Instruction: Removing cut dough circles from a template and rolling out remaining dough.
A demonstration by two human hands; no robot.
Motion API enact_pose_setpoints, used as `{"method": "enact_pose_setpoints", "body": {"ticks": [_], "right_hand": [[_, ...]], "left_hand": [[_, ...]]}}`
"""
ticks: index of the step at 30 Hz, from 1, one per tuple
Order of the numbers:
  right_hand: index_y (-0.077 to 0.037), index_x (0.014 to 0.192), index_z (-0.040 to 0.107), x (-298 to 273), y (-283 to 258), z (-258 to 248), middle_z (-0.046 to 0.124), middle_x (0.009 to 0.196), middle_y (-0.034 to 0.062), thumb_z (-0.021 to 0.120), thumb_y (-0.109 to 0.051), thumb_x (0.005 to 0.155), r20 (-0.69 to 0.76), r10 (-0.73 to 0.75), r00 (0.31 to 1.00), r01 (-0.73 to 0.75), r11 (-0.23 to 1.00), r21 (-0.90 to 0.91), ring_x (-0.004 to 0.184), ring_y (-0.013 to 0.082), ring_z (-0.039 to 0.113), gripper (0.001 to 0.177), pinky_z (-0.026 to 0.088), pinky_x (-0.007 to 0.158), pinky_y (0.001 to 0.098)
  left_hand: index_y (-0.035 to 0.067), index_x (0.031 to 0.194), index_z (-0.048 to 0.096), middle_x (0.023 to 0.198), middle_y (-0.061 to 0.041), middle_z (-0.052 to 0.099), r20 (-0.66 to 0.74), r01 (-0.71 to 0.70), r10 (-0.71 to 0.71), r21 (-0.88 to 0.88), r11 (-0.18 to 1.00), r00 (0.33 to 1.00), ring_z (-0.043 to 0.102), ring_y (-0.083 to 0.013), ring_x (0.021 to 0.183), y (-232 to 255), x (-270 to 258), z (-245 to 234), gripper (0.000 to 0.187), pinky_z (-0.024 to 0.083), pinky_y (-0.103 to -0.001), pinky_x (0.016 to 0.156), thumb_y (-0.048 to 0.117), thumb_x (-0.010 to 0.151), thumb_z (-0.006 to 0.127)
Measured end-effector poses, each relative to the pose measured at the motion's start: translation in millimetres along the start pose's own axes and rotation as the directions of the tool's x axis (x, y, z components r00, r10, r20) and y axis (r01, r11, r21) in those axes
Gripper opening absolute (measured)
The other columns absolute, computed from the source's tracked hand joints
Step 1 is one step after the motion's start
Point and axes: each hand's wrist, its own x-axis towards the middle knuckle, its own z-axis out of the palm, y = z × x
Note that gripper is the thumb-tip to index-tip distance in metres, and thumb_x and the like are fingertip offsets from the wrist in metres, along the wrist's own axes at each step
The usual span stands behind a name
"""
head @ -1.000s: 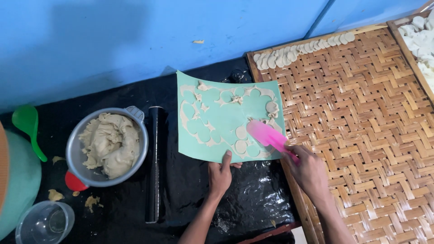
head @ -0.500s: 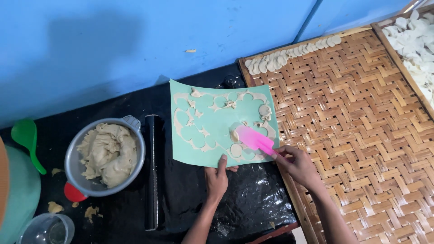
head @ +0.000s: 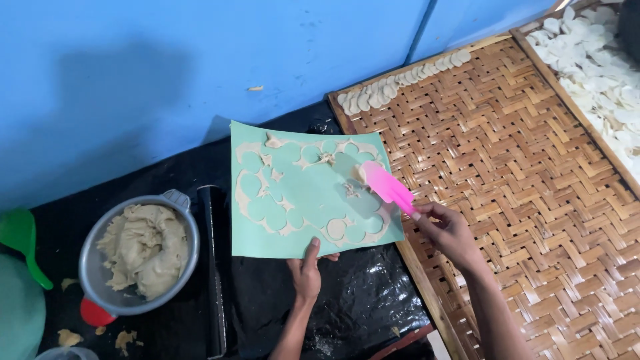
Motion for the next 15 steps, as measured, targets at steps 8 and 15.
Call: {"method": "enact_pose_setpoints", "body": {"ticks": [8, 15], "right_hand": [[-0.004, 0.114, 0.074, 15, 20, -19, 0.066, 0.074, 0.0018, 0.071, -0.023, 0.094, -0.070, -0.062, 0.996, 0.062, 0.998, -0.014, 0.056, 0.0065, 0.052, 0.028, 0.038, 0.047, 0.0248], [-0.005, 0.112, 0.075, 79, 11, -31, 0.074, 0.085, 0.0050, 0.071, -0.026, 0.096, -0.276, -0.123, 0.953, 0.065, 0.976, -0.208, 0.063, 0.0102, 0.065, 0.027, 0.051, 0.052, 0.0275]], "left_hand": [[-0.011, 0.106, 0.066, 0.081, -0.018, 0.074, 0.104, 0.092, -0.095, 0.028, 0.995, 0.990, 0.072, -0.0247, 0.064, 9, 2, 13, 0.028, 0.061, -0.037, 0.057, 0.013, 0.102, 0.054], [-0.012, 0.104, 0.068, 0.082, -0.018, 0.075, 0.158, 0.162, -0.177, 0.105, 0.981, 0.971, 0.073, -0.0230, 0.067, -8, 3, 6, 0.031, 0.061, -0.034, 0.061, 0.016, 0.104, 0.054]]}}
